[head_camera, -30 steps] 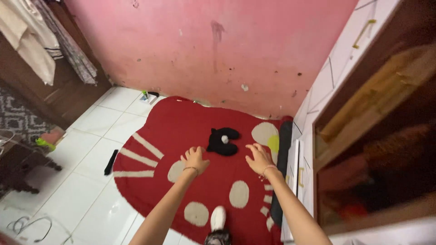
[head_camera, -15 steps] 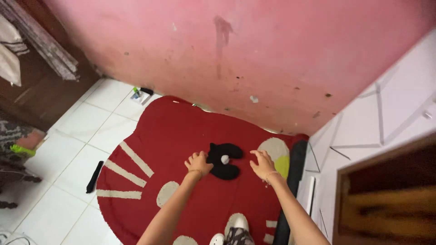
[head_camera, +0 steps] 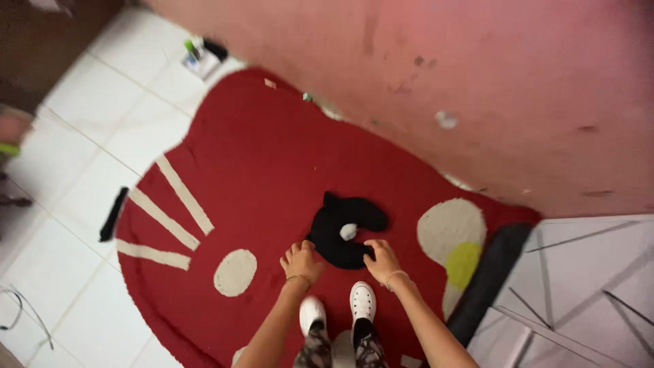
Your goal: Folding clothes and bedding and rolling up a floor mat in a bedroom.
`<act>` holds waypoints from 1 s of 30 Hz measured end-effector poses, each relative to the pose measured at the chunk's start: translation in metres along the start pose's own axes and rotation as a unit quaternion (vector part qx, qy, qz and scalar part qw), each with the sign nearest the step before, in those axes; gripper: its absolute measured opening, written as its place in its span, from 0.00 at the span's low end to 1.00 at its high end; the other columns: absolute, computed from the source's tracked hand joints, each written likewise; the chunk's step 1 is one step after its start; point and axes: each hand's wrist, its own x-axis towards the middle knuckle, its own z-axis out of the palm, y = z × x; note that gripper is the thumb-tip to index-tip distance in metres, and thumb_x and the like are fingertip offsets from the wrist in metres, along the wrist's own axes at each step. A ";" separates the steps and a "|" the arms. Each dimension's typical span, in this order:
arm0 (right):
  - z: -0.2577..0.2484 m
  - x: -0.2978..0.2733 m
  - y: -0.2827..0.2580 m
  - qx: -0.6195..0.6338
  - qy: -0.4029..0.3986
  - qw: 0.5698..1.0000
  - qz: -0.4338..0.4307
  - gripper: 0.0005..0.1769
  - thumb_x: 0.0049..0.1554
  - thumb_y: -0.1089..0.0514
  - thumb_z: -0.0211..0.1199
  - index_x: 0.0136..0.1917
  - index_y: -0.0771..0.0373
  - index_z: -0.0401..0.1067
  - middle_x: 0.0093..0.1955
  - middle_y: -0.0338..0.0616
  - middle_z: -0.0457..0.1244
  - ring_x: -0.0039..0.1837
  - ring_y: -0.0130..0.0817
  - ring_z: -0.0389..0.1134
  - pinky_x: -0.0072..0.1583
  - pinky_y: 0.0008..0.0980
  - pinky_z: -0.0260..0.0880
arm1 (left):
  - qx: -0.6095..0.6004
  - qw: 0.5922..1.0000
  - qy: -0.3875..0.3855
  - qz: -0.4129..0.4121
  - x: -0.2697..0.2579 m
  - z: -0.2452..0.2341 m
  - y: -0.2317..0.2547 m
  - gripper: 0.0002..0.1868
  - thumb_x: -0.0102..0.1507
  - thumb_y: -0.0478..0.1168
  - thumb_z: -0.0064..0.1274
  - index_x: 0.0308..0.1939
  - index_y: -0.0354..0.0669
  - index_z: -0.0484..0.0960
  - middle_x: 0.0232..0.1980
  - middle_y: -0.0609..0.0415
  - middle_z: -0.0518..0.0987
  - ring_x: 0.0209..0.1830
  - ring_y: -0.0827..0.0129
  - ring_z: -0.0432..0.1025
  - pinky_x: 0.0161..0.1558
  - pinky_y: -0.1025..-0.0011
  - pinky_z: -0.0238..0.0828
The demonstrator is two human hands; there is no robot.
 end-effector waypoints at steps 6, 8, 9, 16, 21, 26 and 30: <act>0.088 0.114 0.063 0.077 -0.043 0.993 0.073 0.29 0.56 0.53 0.63 0.70 0.56 0.65 0.72 0.46 0.59 0.67 0.50 0.67 0.65 0.49 0.69 | -0.024 0.996 -0.058 -0.063 0.117 0.111 -0.015 0.49 0.50 0.54 0.69 0.72 0.55 0.62 0.73 0.46 0.62 0.77 0.47 0.52 0.75 0.45 0.43; 0.142 0.165 0.113 0.100 -0.064 0.987 0.111 0.34 0.56 0.51 0.64 0.73 0.56 0.60 0.74 0.47 0.58 0.67 0.51 0.66 0.65 0.50 0.68 | -0.067 0.989 -0.072 -0.113 0.165 0.152 -0.026 0.56 0.47 0.56 0.71 0.74 0.54 0.57 0.76 0.48 0.59 0.77 0.48 0.52 0.75 0.44 0.45; 0.168 0.190 0.137 0.124 -0.074 0.979 0.144 0.40 0.55 0.48 0.66 0.76 0.56 0.56 0.75 0.48 0.56 0.68 0.51 0.64 0.65 0.51 0.66 | -0.111 0.979 -0.079 -0.154 0.188 0.172 -0.031 0.62 0.45 0.57 0.72 0.76 0.54 0.52 0.79 0.50 0.56 0.78 0.48 0.52 0.75 0.43 0.47; 0.254 0.252 0.173 0.218 -0.068 0.955 0.188 0.47 0.57 0.31 0.55 0.81 0.54 0.49 0.77 0.53 0.58 0.76 0.48 0.60 0.73 0.44 0.60 | -0.300 0.927 -0.040 -0.223 0.268 0.306 -0.122 0.81 0.37 0.51 0.82 0.79 0.47 0.35 0.72 0.39 0.64 0.71 0.49 0.63 0.70 0.58 0.62; 0.272 0.217 0.188 0.220 -0.088 0.964 0.124 0.54 0.57 0.26 0.54 0.83 0.55 0.39 0.80 0.54 0.50 0.79 0.48 0.53 0.75 0.42 0.53 | -0.316 0.930 -0.066 -0.178 0.232 0.318 -0.147 0.33 0.51 0.51 0.63 0.58 0.38 0.81 0.47 0.41 0.87 0.51 0.51 0.83 0.54 0.57 0.78; 0.201 0.162 0.069 0.115 -0.086 0.985 0.091 0.47 0.52 0.27 0.61 0.74 0.56 0.57 0.72 0.52 0.58 0.74 0.48 0.57 0.73 0.42 0.55 | -0.180 0.965 -0.151 -0.113 0.144 0.255 -0.141 0.37 0.58 0.64 0.66 0.56 0.37 0.84 0.54 0.41 0.83 0.62 0.54 0.73 0.71 0.58 0.52; 0.140 0.135 -0.056 -0.047 -0.040 0.989 -0.137 0.34 0.50 0.31 0.66 0.53 0.62 0.80 0.52 0.53 0.72 0.60 0.53 0.69 0.67 0.42 0.63 | -0.557 0.816 -0.097 -0.122 0.052 0.147 -0.095 0.35 0.50 0.62 0.69 0.54 0.50 0.79 0.51 0.60 0.83 0.53 0.65 0.77 0.57 0.62 0.72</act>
